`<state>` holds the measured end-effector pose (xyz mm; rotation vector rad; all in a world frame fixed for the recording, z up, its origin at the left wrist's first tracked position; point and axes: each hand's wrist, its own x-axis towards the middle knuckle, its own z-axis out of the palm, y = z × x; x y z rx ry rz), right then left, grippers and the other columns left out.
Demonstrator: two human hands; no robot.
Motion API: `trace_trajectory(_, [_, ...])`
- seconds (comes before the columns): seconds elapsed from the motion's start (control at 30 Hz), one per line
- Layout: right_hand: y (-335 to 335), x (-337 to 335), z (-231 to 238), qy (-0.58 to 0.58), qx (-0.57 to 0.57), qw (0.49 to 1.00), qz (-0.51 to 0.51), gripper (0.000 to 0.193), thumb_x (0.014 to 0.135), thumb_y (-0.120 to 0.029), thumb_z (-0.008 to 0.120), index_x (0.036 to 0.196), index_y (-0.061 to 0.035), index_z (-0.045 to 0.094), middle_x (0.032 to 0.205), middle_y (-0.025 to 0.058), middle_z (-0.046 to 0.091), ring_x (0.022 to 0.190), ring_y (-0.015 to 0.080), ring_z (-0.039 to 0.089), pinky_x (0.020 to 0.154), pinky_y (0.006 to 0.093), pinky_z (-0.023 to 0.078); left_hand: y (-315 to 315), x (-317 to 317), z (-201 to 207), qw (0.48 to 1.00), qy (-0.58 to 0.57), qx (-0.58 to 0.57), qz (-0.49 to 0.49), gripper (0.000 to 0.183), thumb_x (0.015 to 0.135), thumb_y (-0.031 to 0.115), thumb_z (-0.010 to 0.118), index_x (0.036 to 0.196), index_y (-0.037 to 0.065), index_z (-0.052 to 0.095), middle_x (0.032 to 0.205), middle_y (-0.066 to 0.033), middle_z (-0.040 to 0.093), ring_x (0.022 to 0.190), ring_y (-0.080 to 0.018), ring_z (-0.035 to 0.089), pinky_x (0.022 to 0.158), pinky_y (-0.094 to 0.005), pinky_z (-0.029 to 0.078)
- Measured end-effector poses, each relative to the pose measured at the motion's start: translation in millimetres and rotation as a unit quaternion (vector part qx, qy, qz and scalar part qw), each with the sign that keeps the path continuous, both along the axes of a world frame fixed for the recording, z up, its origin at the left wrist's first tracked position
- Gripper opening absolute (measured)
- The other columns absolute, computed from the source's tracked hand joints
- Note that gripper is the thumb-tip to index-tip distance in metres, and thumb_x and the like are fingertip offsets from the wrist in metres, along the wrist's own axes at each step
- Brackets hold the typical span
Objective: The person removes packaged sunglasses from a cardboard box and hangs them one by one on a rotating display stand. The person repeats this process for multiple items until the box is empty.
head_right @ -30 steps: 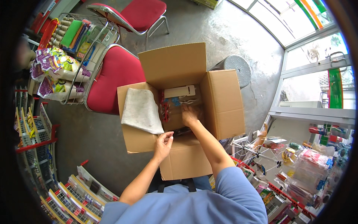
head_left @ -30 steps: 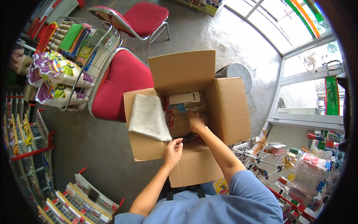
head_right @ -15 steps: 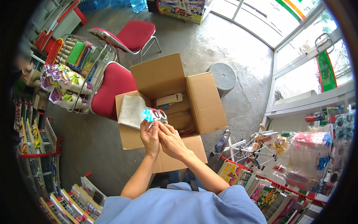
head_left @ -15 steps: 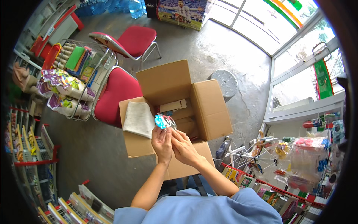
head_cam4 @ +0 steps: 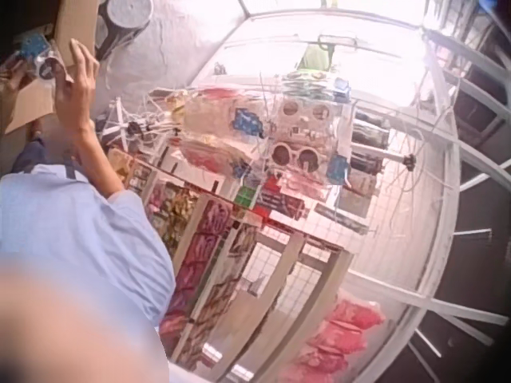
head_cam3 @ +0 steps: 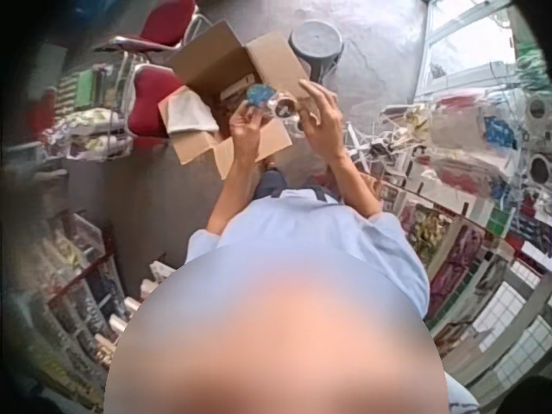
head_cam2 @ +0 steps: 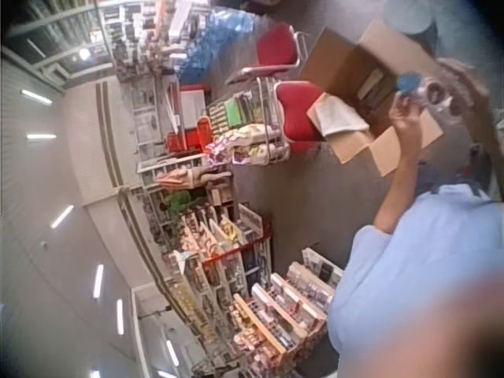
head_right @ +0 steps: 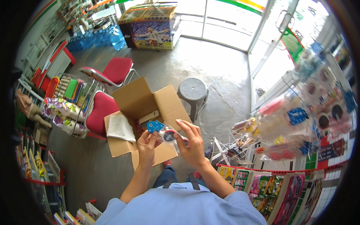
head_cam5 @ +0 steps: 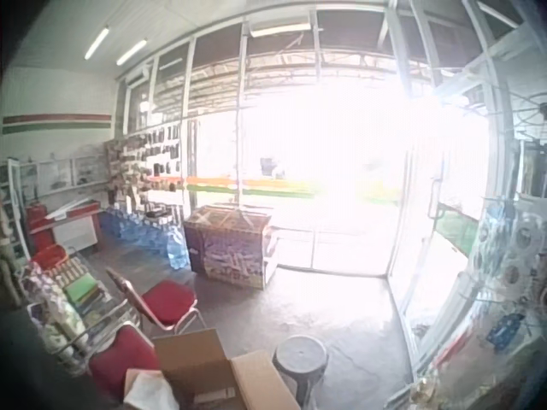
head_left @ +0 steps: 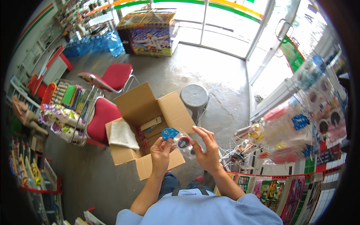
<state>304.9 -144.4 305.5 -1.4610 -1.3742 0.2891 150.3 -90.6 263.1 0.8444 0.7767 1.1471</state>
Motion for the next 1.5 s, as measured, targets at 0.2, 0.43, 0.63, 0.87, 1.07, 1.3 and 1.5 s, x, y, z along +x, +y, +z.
trace_trajectory(0.2, [-80, 62, 16, 0.158, -0.083, 0.984, 0.001, 0.026, 0.087, -0.009, 0.068, 0.112, -0.0030, 0.065, 0.096, 0.0080, 0.070, 0.088, 0.0161, 0.065, 0.081, 0.0307, 0.050, -55, 67, 25, 0.981, 0.062, 0.059, -0.176, 0.010, 0.095, 0.014, 0.062, 0.093, 0.005, 0.068, 0.079, -0.0002, 0.067, 0.068, -0.0034, 0.057, 0.065, -0.0198, 0.045])
trace_trajectory(0.43, [-182, 114, 22, 0.282, -0.005, 0.949, -0.143, 0.012, 0.089, -0.007, 0.067, 0.100, -0.0019, 0.066, 0.082, 0.0015, 0.066, 0.073, 0.0059, 0.059, 0.066, 0.0220, 0.049, -118, 156, 53, 0.943, 0.039, 0.115, -0.310, 0.004, 0.091, 0.003, 0.065, 0.094, 0.002, 0.067, 0.083, -0.0002, 0.065, 0.079, -0.0043, 0.057, 0.064, -0.0184, 0.044])
trace_trajectory(0.63, [-252, 145, 55, 0.242, 0.102, 0.940, -0.220, 0.013, 0.090, -0.003, 0.066, 0.102, -0.0017, 0.065, 0.093, 0.0000, 0.063, 0.077, 0.0029, 0.055, 0.065, 0.0178, 0.045, -165, 225, 92, 0.908, -0.074, 0.169, -0.376, 0.004, 0.088, -0.002, 0.066, 0.092, 0.001, 0.064, 0.086, -0.0004, 0.064, 0.077, -0.0040, 0.055, 0.065, -0.0190, 0.044])
trace_trajectory(0.87, [-287, 164, 93, 0.181, 0.238, 0.914, -0.273, 0.036, 0.089, 0.006, 0.060, 0.123, -0.0041, 0.051, 0.094, 0.0034, 0.064, 0.085, 0.0050, 0.058, 0.072, 0.0188, 0.045, -197, 270, 139, 0.852, -0.089, 0.268, -0.440, 0.005, 0.089, 0.000, 0.065, 0.087, 0.001, 0.061, 0.082, 0.0000, 0.062, 0.076, -0.0042, 0.054, 0.067, -0.0206, 0.045])
trace_trajectory(1.07, [-292, 180, 118, 0.132, 0.281, 0.907, -0.283, 0.025, 0.092, 0.000, 0.060, 0.116, -0.0048, 0.058, 0.098, 0.0043, 0.064, 0.089, 0.0083, 0.060, 0.076, 0.0225, 0.047, -206, 295, 172, 0.842, -0.129, 0.298, -0.431, 0.004, 0.090, 0.002, 0.064, 0.092, -0.001, 0.062, 0.085, 0.0003, 0.062, 0.077, -0.0040, 0.055, 0.068, -0.0205, 0.045])
trace_trajectory(1.3, [-283, 198, 147, 0.146, 0.268, 0.919, -0.250, 0.023, 0.090, 0.003, 0.060, 0.113, -0.0023, 0.058, 0.099, 0.0009, 0.061, 0.089, 0.0045, 0.053, 0.084, 0.0224, 0.046, -189, 315, 199, 0.838, -0.131, 0.301, -0.436, 0.006, 0.091, 0.004, 0.064, 0.092, -0.001, 0.062, 0.083, -0.0008, 0.063, 0.076, -0.0038, 0.054, 0.068, -0.0198, 0.043])
trace_trajectory(1.5, [-273, 211, 155, 0.158, 0.255, 0.925, -0.232, 0.027, 0.091, 0.002, 0.060, 0.116, -0.0025, 0.057, 0.105, 0.0031, 0.063, 0.093, 0.0058, 0.056, 0.084, 0.0227, 0.048, -179, 319, 209, 0.845, -0.108, 0.282, -0.442, 0.009, 0.093, 0.011, 0.063, 0.094, 0.002, 0.063, 0.086, -0.0013, 0.064, 0.080, -0.0051, 0.061, 0.067, -0.0214, 0.054])
